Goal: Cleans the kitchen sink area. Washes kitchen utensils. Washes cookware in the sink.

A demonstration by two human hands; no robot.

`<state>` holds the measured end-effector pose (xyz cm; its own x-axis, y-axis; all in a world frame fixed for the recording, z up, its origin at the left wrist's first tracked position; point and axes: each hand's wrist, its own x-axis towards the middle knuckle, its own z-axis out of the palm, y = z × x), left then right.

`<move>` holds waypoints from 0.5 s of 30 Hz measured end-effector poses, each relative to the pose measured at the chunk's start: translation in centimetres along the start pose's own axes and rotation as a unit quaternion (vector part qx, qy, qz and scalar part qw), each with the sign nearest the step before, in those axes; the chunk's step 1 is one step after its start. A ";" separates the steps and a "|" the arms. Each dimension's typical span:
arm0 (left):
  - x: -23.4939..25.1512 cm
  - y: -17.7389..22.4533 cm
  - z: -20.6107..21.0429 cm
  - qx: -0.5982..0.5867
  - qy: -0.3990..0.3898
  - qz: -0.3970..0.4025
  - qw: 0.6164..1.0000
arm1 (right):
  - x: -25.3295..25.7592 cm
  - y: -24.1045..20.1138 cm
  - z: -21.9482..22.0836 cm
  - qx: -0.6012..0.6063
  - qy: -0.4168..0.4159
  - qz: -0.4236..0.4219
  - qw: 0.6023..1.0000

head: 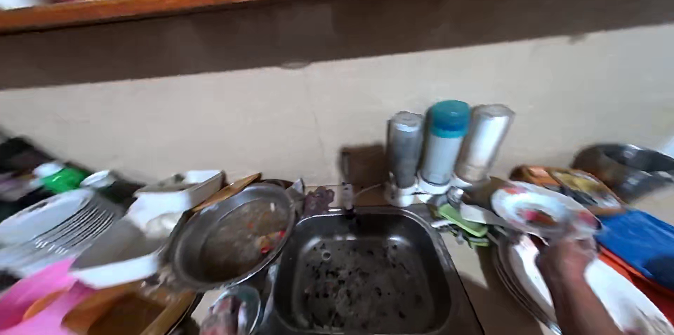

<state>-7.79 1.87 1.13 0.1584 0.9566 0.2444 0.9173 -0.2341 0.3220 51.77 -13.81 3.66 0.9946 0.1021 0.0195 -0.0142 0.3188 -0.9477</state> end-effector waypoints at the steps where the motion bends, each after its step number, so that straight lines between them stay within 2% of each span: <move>1: 0.3 -0.9 0.6 0.000 0.009 0.002 1.000 | 1.5 0.2 0.1 -0.020 0.009 0.026 0.999; 3: 0.6 -2.2 2.3 0.019 -0.001 -0.002 1.000 | 2.3 0.7 0.3 -0.079 0.023 0.024 0.996; 4: 0.5 -2.5 3.3 0.043 -0.004 -0.001 0.999 | 1.5 1.0 0.6 -0.105 0.031 -0.031 0.993; 6: 0.1 -2.2 4.1 0.096 -0.017 0.008 0.995 | -2.7 1.9 2.1 -0.153 -0.002 -0.228 0.962; 7: 0.0 -2.0 4.0 0.120 -0.045 0.015 0.992 | -6.1 2.3 3.2 -0.160 -0.052 -0.319 0.933; 9: 0.3 -2.0 3.2 0.148 -0.134 0.011 0.980 | -13.4 4.0 5.5 -0.167 -0.196 -0.407 0.876; 10: 0.3 -2.4 2.8 0.141 -0.147 0.024 0.979 | -17.0 4.9 6.9 -0.175 -0.281 -0.397 0.856; 12: 0.6 -3.2 2.2 0.129 -0.144 0.046 0.980 | -23.2 6.9 10.3 -0.190 -0.449 -0.326 0.810; 13: 0.6 -3.3 2.0 0.128 -0.146 0.043 0.980 | -25.5 8.4 12.2 -0.191 -0.506 -0.293 0.788; 15: 0.7 -2.8 1.9 0.140 -0.160 0.014 0.977 | -28.8 10.6 16.7 -0.192 -0.560 -0.224 0.774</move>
<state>-9.52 3.57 -1.36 0.2498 0.9662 -0.0631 0.9679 -0.2472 0.0453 21.23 2.40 -1.62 0.1745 0.8837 0.4344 0.5518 0.2776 -0.7864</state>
